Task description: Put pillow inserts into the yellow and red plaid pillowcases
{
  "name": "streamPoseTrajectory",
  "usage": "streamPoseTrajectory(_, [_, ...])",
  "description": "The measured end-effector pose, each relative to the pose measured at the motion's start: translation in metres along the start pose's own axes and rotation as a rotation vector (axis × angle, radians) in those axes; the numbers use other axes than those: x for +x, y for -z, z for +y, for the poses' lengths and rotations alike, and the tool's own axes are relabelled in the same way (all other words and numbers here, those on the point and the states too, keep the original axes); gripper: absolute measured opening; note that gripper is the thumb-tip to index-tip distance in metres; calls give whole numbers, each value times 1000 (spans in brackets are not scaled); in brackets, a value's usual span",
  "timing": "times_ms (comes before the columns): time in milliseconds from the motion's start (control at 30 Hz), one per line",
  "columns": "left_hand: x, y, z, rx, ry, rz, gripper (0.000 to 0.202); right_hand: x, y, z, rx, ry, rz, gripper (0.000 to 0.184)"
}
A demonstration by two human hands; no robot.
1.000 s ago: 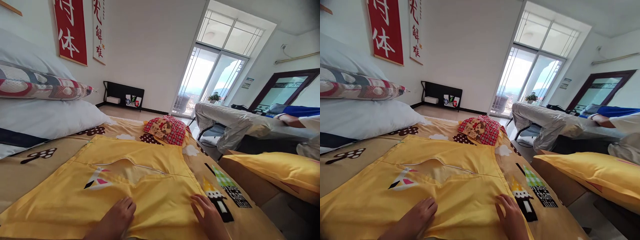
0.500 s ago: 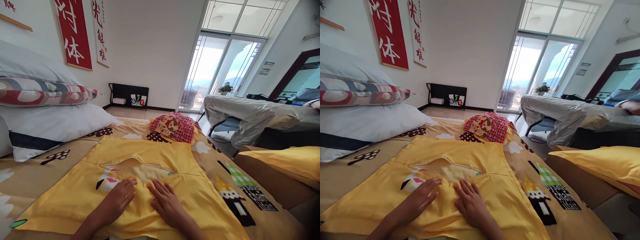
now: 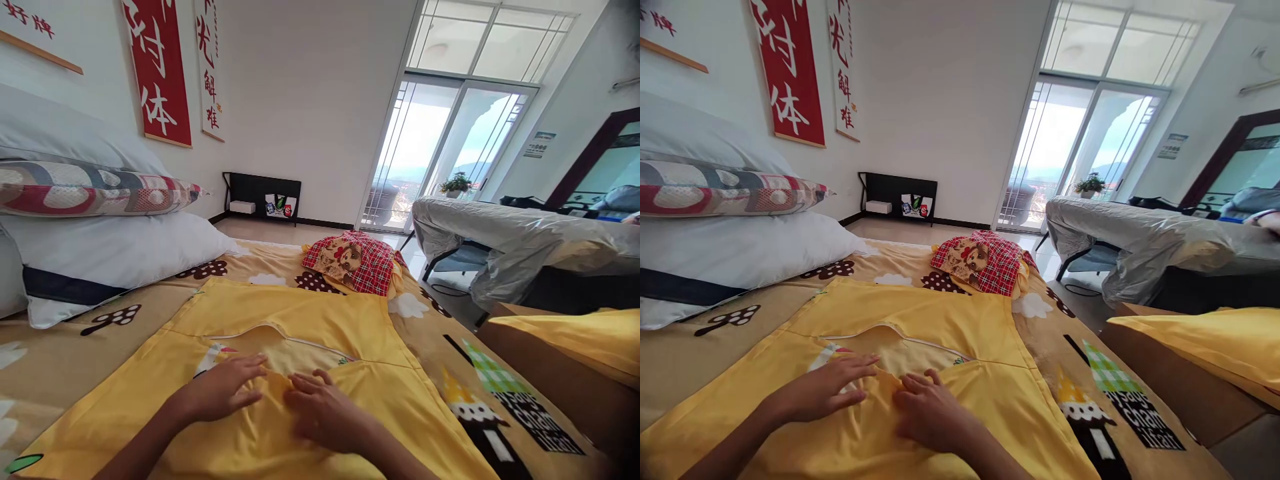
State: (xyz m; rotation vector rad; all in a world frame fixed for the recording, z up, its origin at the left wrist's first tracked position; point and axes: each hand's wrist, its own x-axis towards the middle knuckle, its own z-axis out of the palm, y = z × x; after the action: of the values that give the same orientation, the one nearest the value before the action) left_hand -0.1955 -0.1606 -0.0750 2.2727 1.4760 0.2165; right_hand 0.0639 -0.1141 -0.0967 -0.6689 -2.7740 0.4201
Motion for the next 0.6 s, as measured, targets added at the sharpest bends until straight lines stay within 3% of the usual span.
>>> streamPoseTrajectory(100, [32,44,-33,-2,113,186,46,25,24,42,-48,-190,63,43])
streamPoseTrajectory(200, [62,70,-84,39,301,307,54,17,42,110,-190,-503,92,48])
streamPoseTrajectory(267, [70,69,-122,59,419,341,58,-10,45,158,-238,-670,80,50])
streamPoseTrajectory(333, [69,57,-162,103,551,364,58,-45,43,199,-270,-876,69,53])
streamPoseTrajectory(433, [63,38,-213,209,685,345,56,-80,41,239,-287,-1002,44,54])
streamPoseTrajectory(500, [67,37,-235,233,703,307,55,-81,45,256,-291,-1022,26,50])
streamPoseTrajectory(600, [93,54,-247,234,725,343,51,-56,57,275,-338,-1072,51,41])
